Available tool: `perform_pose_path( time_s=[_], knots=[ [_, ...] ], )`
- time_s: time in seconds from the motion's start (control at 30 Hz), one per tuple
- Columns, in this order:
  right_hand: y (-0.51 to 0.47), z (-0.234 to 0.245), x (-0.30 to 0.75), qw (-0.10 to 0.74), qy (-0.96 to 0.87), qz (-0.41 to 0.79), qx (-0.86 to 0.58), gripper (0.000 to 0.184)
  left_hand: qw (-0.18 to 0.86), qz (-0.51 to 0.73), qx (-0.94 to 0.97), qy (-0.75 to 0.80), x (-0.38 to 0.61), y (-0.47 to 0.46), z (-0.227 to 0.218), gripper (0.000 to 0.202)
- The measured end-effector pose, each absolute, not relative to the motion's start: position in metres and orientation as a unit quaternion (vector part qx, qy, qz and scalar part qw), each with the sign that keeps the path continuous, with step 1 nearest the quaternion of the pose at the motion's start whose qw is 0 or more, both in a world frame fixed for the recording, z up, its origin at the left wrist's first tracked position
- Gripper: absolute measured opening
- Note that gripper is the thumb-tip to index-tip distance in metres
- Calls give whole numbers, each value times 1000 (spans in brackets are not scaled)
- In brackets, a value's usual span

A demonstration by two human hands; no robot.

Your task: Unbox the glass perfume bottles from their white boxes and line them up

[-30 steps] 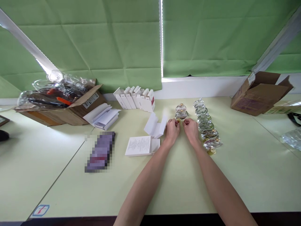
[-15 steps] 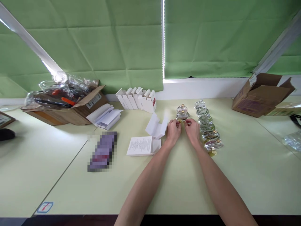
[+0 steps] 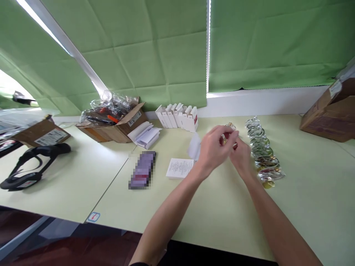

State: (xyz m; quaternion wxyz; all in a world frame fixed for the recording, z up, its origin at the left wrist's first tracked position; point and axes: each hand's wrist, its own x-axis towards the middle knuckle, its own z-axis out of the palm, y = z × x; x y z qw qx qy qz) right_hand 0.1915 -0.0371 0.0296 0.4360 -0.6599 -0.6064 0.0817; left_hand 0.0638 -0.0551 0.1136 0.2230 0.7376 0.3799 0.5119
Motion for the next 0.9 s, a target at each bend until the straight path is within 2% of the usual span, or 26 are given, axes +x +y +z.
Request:
perform_pose_path(
  time_s=[0.13,0.2,0.27,0.33,0.4,0.43,0.57,0.73,0.9],
  knots=[
    [-52,40,177,427,-645,148,-616,39,161,453,710,514,2,-43,105,15],
    [-61,46,170,383,-702,153,-581,44,128,397,688,594,-25,-37,89,29],
    [-68,49,165,322,-760,149,-544,55,148,317,679,646,-44,-33,73,43],
    [-72,48,162,266,-798,150,-520,62,185,245,682,664,-52,-33,59,36],
    [-72,43,160,235,-807,149,-521,59,202,200,690,666,-51,-34,50,20],
    [-71,40,160,229,-803,146,-530,57,200,191,692,667,-48,-34,47,19],
    [-65,30,159,249,-796,128,-537,55,166,220,676,684,-43,-30,46,24],
    [-68,31,155,291,-795,110,-520,58,87,321,632,699,-70,-14,60,20],
    [-72,32,151,297,-797,101,-517,47,50,355,606,710,-113,8,75,24]
  ],
)
